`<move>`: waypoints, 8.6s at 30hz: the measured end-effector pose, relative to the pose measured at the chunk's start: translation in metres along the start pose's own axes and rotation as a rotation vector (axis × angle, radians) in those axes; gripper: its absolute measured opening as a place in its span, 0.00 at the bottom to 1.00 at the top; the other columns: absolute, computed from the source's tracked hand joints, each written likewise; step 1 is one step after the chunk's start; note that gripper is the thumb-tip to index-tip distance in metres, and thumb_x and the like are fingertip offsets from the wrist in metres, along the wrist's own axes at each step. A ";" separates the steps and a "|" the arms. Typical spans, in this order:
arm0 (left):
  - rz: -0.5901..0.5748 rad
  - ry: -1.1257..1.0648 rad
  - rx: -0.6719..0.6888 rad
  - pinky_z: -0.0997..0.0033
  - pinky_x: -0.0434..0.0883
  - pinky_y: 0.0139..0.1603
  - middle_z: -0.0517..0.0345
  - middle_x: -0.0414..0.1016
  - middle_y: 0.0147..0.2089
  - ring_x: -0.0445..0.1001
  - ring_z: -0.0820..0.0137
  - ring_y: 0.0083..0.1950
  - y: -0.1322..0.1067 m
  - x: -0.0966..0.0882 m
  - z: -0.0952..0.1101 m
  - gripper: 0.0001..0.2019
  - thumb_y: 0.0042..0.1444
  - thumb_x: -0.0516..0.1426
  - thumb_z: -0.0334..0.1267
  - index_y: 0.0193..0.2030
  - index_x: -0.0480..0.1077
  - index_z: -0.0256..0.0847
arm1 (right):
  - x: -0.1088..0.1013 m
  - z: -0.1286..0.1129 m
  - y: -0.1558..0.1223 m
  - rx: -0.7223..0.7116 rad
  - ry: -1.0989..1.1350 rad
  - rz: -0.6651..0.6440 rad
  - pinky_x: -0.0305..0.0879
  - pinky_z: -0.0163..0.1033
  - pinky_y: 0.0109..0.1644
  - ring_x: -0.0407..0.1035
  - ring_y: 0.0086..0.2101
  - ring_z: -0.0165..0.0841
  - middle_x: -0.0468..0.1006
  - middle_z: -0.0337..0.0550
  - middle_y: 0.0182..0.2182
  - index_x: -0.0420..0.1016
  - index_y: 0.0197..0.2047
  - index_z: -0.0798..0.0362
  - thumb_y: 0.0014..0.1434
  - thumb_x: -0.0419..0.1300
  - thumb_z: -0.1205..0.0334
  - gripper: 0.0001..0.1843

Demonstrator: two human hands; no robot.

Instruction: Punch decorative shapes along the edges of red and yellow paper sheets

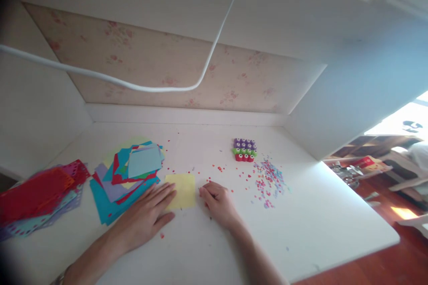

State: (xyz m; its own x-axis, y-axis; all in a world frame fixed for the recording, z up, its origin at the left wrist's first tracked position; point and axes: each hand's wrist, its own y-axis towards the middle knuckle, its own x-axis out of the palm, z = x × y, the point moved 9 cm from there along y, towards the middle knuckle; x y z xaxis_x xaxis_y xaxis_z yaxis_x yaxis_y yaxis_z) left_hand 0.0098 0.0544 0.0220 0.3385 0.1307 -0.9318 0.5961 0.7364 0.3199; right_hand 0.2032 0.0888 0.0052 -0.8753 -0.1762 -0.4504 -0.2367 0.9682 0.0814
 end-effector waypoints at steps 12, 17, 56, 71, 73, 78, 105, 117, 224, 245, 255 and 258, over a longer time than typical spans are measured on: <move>0.024 -0.058 0.002 0.56 0.67 0.64 0.57 0.72 0.62 0.69 0.60 0.63 -0.002 0.002 -0.003 0.19 0.64 0.54 0.48 0.59 0.70 0.48 | -0.144 0.047 0.046 0.174 0.036 0.547 0.68 0.43 0.45 0.73 0.41 0.40 0.80 0.47 0.42 0.79 0.47 0.52 0.55 0.61 0.43 0.24; 0.025 -0.116 -0.046 0.56 0.70 0.61 0.59 0.74 0.59 0.71 0.62 0.60 0.022 0.002 0.014 0.16 0.64 0.54 0.46 0.57 0.71 0.52 | -0.240 0.093 0.071 0.286 -0.067 0.869 0.65 0.46 0.51 0.70 0.49 0.45 0.75 0.54 0.51 0.73 0.56 0.55 0.57 0.54 0.46 0.29; -0.057 -0.102 -0.338 0.47 0.48 0.69 0.31 0.55 0.70 0.52 0.53 0.72 0.239 0.085 -0.092 0.34 0.64 0.51 0.50 0.69 0.50 0.28 | -0.102 0.082 0.258 0.257 -0.099 0.557 0.60 0.41 0.54 0.69 0.47 0.40 0.77 0.48 0.46 0.74 0.49 0.51 0.65 0.43 0.48 0.24; -0.037 -0.108 -0.241 0.56 0.53 0.71 0.43 0.55 0.72 0.52 0.60 0.73 0.150 0.019 -0.061 0.28 0.65 0.50 0.41 0.69 0.53 0.34 | -0.092 0.033 0.197 0.120 0.060 0.470 0.57 0.43 0.59 0.67 0.53 0.40 0.76 0.45 0.51 0.72 0.51 0.49 0.57 0.52 0.53 0.20; -0.046 -0.137 -0.119 0.55 0.58 0.69 0.50 0.63 0.69 0.59 0.62 0.70 0.109 0.005 -0.025 0.22 0.65 0.50 0.39 0.65 0.61 0.40 | -0.080 0.026 0.157 0.097 0.115 0.399 0.64 0.42 0.51 0.71 0.46 0.39 0.79 0.44 0.44 0.74 0.47 0.49 0.51 0.52 0.59 0.20; -0.066 -0.127 -0.028 0.60 0.72 0.60 0.57 0.75 0.58 0.73 0.61 0.59 0.025 -0.010 0.037 0.10 0.60 0.57 0.36 0.47 0.75 0.44 | -0.031 0.011 0.053 0.122 0.273 0.170 0.52 0.34 0.24 0.55 0.17 0.29 0.63 0.33 0.13 0.69 0.23 0.50 0.38 0.45 0.66 0.12; -0.041 -0.139 -0.074 0.61 0.76 0.57 0.59 0.78 0.54 0.77 0.64 0.54 0.002 -0.004 0.034 0.14 0.61 0.53 0.29 0.49 0.75 0.46 | 0.036 -0.023 0.001 -0.149 -0.201 -0.120 0.47 0.35 0.26 0.51 0.19 0.26 0.51 0.32 0.15 0.44 0.18 0.51 0.60 0.51 0.67 0.22; -0.070 -0.179 0.007 0.54 0.71 0.60 0.61 0.77 0.56 0.73 0.64 0.59 0.014 -0.001 0.049 0.19 0.58 0.52 0.22 0.50 0.73 0.47 | -0.002 -0.036 0.013 -0.267 -0.455 0.158 0.60 0.51 0.58 0.64 0.54 0.44 0.73 0.49 0.53 0.66 0.57 0.50 0.61 0.59 0.63 0.21; 0.144 -0.553 -0.502 0.72 0.78 0.47 0.63 0.81 0.46 0.81 0.70 0.44 0.012 0.006 -0.028 0.11 0.60 0.59 0.44 0.49 0.71 0.48 | -0.037 -0.027 0.011 -0.295 -0.167 0.379 0.72 0.44 0.51 0.71 0.49 0.38 0.76 0.51 0.49 0.76 0.48 0.50 0.68 0.52 0.64 0.12; 0.173 -0.554 -0.448 0.71 0.78 0.46 0.60 0.80 0.47 0.81 0.70 0.43 0.013 0.005 -0.025 0.11 0.61 0.59 0.41 0.50 0.70 0.47 | -0.025 -0.047 0.002 -0.448 -0.209 0.309 0.73 0.42 0.51 0.71 0.49 0.36 0.74 0.50 0.49 0.72 0.52 0.50 0.67 0.52 0.70 0.14; 0.191 -0.370 -0.314 0.67 0.76 0.51 0.57 0.78 0.48 0.78 0.67 0.47 0.020 -0.002 -0.013 0.10 0.63 0.57 0.41 0.50 0.71 0.45 | -0.014 -0.030 0.007 -0.280 -0.315 0.119 0.73 0.45 0.51 0.69 0.52 0.40 0.67 0.51 0.56 0.71 0.55 0.48 0.63 0.58 0.62 0.16; 0.187 -0.317 -0.322 0.64 0.75 0.53 0.55 0.77 0.50 0.77 0.65 0.50 0.019 -0.004 -0.013 0.12 0.63 0.58 0.42 0.52 0.70 0.45 | -0.015 -0.037 0.005 -0.344 -0.485 0.087 0.62 0.56 0.62 0.56 0.62 0.48 0.57 0.51 0.65 0.73 0.55 0.45 0.62 0.60 0.59 0.17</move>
State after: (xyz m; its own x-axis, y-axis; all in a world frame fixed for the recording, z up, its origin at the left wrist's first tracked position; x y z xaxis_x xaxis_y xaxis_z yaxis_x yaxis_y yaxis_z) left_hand 0.0105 0.0761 0.0291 0.6530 0.1086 -0.7496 0.2657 0.8939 0.3610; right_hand 0.1992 0.0898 0.0452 -0.6241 0.0806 -0.7772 -0.3666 0.8482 0.3824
